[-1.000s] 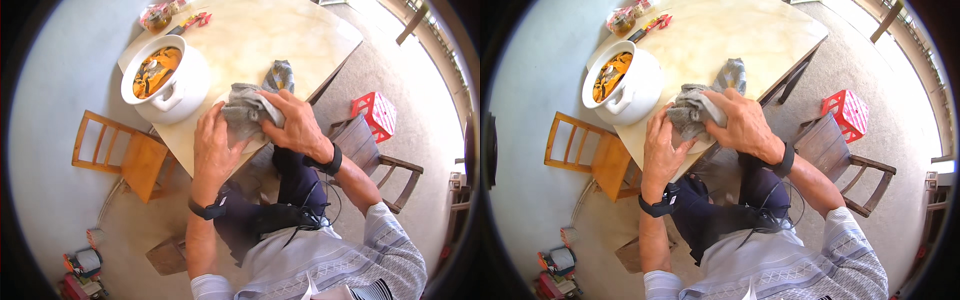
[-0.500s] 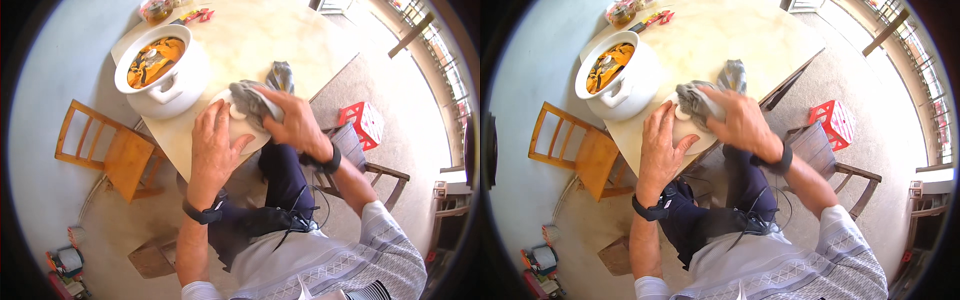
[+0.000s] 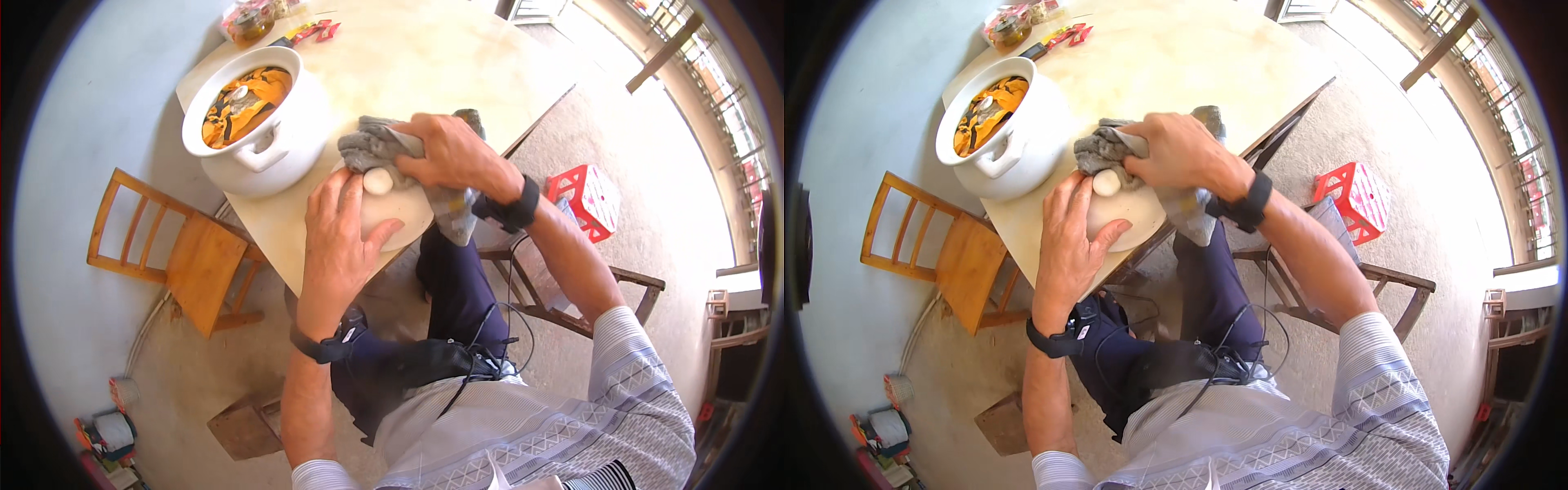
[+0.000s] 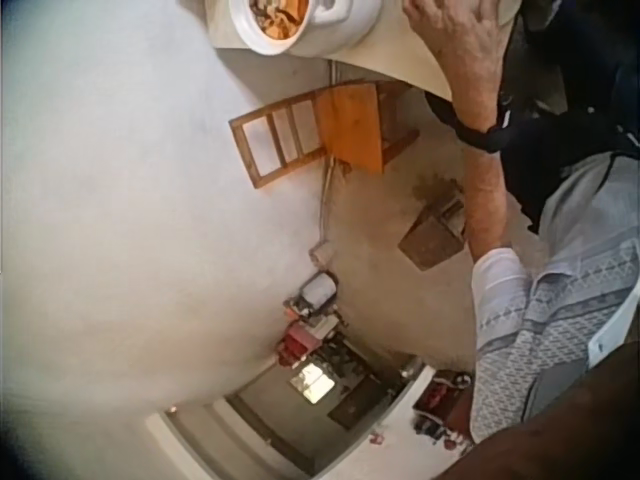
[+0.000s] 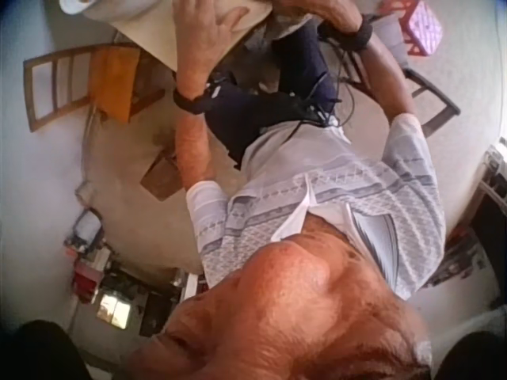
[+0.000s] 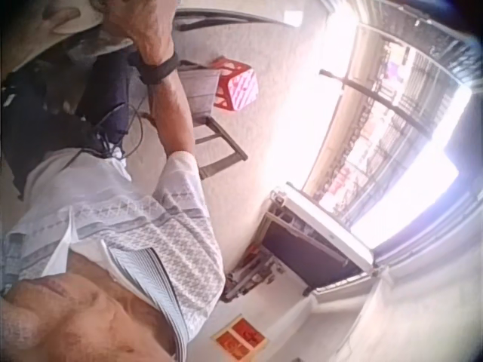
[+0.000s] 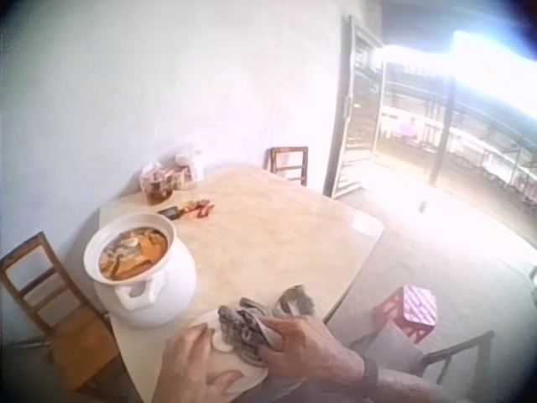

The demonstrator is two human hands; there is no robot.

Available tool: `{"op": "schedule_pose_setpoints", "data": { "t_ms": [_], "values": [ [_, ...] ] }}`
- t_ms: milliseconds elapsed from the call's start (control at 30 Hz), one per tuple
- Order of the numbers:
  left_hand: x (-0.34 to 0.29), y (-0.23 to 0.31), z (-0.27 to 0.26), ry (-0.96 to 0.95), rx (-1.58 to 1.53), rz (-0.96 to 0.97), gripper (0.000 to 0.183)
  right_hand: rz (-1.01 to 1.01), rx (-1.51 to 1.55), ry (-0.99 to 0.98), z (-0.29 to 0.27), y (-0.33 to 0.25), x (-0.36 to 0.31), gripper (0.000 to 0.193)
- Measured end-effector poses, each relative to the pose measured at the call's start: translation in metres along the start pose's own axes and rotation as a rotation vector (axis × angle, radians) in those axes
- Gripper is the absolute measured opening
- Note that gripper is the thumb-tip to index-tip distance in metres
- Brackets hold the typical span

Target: Wiping a white ceramic pot lid with a cloth.

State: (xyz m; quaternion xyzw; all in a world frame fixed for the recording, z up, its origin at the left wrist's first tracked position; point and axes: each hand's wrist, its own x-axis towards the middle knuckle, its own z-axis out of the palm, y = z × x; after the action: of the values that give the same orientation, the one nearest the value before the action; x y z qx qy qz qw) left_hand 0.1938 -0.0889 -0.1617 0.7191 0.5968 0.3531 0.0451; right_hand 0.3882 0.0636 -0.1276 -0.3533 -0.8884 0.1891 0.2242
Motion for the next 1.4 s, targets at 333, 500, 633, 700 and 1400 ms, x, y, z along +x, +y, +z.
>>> {"op": "schedule_pose_setpoints", "data": {
  "t_ms": [333, 500, 633, 700, 1400],
  "values": [
    [-0.001, -0.006, 0.002, 0.005, -0.023, -0.033, 0.084, -0.212, 0.094, 0.140, 0.013, 0.013, -0.020, 0.047],
    [-0.001, -0.002, 0.006, -0.009, -0.017, -0.008, 0.086, -0.150, 0.064, 0.156, -0.002, 0.007, -0.065, 0.050],
    [-0.002, 0.000, 0.002, -0.018, -0.005, -0.022, 0.084, -0.175, -0.001, 0.069, -0.002, 0.015, -0.037, 0.053],
    [0.000, 0.001, 0.002, -0.021, -0.014, -0.024, 0.084, -0.208, 0.010, 0.056, 0.004, 0.026, -0.010, 0.055],
    [-0.005, -0.015, -0.008, -0.126, -0.090, 0.022, 0.097, -0.168, -0.129, 0.096, 0.006, -0.057, -0.109, 0.066]
  ]
}}
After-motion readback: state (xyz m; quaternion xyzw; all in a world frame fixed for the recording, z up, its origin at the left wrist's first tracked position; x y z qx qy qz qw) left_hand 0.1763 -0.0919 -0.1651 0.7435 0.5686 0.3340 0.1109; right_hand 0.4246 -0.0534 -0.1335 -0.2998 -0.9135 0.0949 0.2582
